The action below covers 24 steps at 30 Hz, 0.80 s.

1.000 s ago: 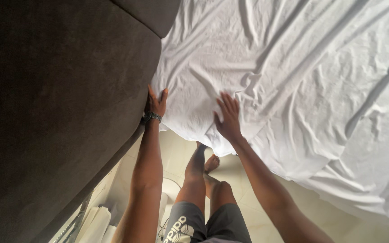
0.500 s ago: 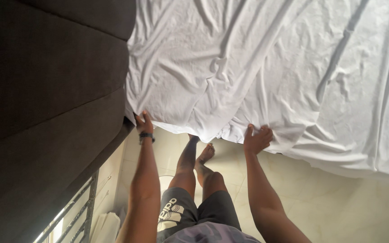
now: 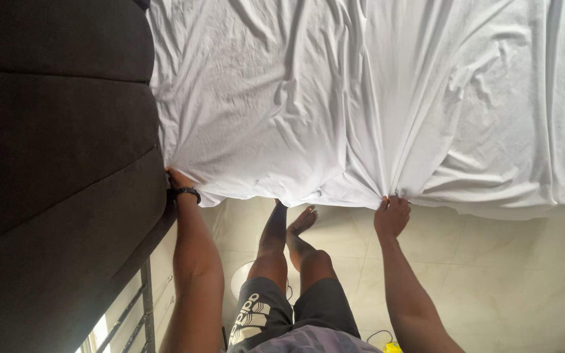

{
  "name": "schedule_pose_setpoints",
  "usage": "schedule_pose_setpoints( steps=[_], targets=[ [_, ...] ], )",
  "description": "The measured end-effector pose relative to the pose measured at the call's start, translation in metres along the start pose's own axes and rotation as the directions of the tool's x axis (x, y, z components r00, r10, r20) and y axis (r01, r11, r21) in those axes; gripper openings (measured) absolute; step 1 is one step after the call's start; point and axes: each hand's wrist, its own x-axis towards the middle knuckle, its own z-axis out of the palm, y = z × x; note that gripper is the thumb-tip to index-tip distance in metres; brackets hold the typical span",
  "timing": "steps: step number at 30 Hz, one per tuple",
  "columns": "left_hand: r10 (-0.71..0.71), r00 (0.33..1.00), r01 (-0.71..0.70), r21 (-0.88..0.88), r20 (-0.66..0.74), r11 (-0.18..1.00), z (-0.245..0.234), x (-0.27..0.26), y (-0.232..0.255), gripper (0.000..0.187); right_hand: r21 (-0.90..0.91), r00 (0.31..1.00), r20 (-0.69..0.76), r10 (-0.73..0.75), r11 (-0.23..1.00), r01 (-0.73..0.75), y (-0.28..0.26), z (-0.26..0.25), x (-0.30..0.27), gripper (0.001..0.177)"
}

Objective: The person spreads a white fitted sheet over a mattress and tucks the edges under the corners. They work around the perimeter of the bed, pulling the fabric tight and securing it beneath the mattress.

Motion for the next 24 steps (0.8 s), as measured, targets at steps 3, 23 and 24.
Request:
schedule_pose_setpoints(
  steps=[3, 23, 24],
  targets=[
    [0.043, 0.997, -0.04, 0.051, -0.058, 0.998, -0.003, -0.014, -0.005, 0.107, 0.182, 0.999, -0.031, 0.04, 0.983, -0.034, 0.018, -0.004, 0.0, 0.03],
    [0.646, 0.425, -0.843, 0.537, 0.635, 0.027, 0.059, -0.229, -0.087, 0.103, 0.042, 0.766, 0.116, 0.633, 0.767, -0.64, 0.144, -0.036, 0.068, 0.026],
    [0.627, 0.363, -0.869, 0.493, 0.689, -0.039, 0.058, -0.238, -0.081, 0.102, 0.084, 0.775, 0.131, 0.618, 0.772, -0.63, 0.152, -0.038, 0.067, 0.028]
  ],
)
